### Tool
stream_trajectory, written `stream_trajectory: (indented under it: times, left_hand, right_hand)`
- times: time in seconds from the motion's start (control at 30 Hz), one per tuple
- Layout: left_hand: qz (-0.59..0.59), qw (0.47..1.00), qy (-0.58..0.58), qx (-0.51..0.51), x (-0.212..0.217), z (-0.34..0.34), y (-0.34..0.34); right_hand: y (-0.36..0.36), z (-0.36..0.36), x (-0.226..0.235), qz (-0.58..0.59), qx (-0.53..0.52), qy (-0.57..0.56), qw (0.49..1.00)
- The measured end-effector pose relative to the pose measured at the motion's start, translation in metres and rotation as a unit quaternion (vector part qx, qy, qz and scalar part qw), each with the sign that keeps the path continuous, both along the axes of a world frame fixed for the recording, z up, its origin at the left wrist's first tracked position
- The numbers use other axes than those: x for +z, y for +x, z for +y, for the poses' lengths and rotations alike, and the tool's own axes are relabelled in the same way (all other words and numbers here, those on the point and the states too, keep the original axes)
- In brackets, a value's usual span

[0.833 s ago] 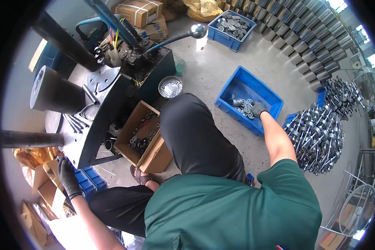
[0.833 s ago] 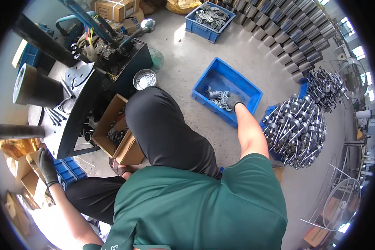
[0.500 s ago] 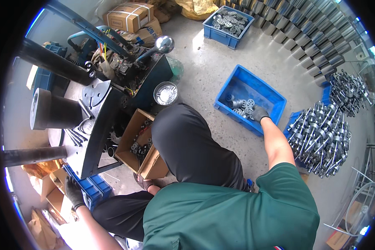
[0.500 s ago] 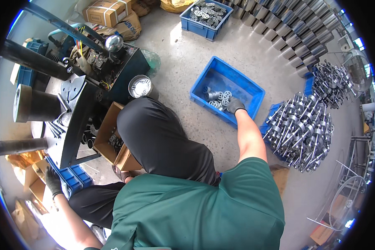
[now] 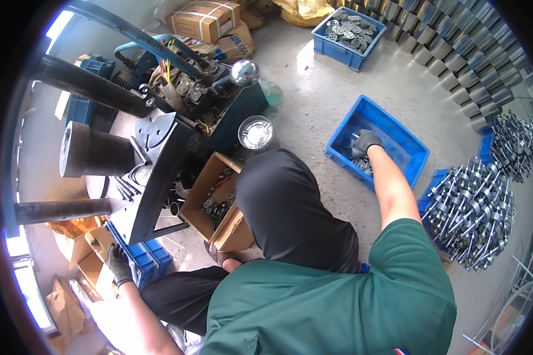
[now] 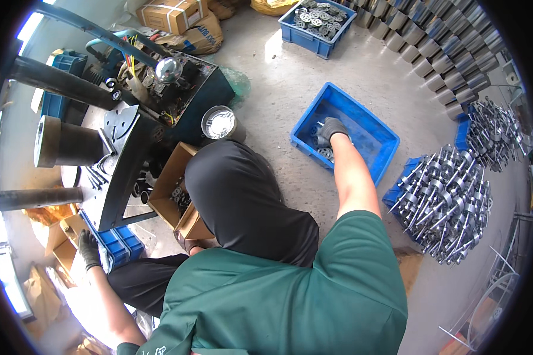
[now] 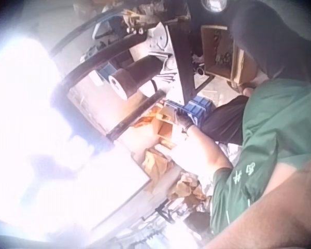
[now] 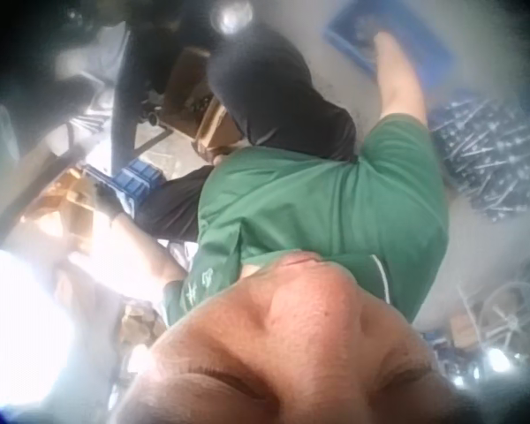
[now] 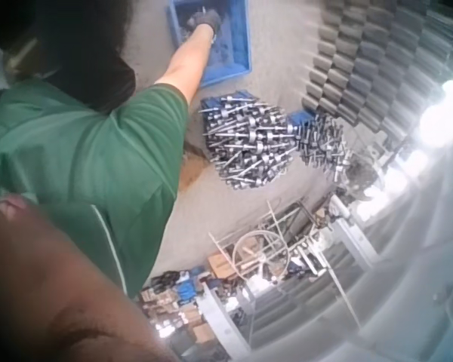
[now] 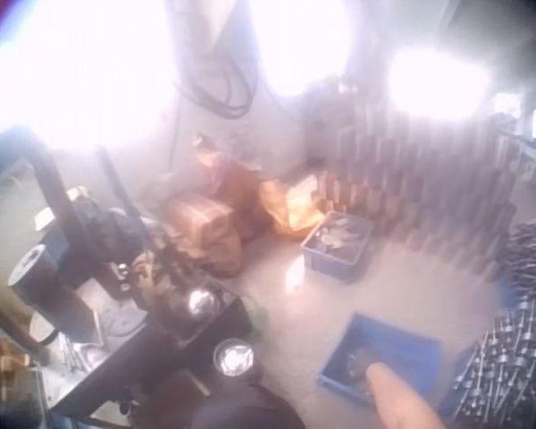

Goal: Operating a manual press machine to assemble small metal components by pressing a circular part onto a shaft.

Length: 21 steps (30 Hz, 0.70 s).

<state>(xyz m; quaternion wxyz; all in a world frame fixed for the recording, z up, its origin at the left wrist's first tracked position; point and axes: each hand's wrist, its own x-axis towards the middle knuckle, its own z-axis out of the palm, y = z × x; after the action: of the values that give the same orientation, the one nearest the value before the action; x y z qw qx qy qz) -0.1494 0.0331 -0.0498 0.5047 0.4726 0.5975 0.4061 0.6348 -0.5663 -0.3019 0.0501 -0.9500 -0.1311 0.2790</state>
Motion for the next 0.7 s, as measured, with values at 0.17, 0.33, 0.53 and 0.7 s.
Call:
stream_trajectory:
  times: [0.17,0.33,0.53,0.7]
  left_hand:
    - [0.021,1.0,0.004,0.006,-0.001,-0.003,0.001]
    - [0.019,1.0,0.001,-0.001,0.005,-0.008,0.006]
    - [0.041,0.997,0.019,-0.062,0.007,-0.013,0.009]
    - [0.034,0.999,0.034,-0.023,0.011,-0.019,0.023]
  right_hand:
    - [0.03,0.022,-0.036,0.034,-0.071,0.017,0.997]
    - [0.045,0.045,-0.079,0.067,-0.129,0.001,0.989]
    - [0.04,0.055,-0.107,0.038,0.017,-0.099,0.994]
    - [0.018,0.04,-0.086,-0.009,-0.18,0.039,0.983]
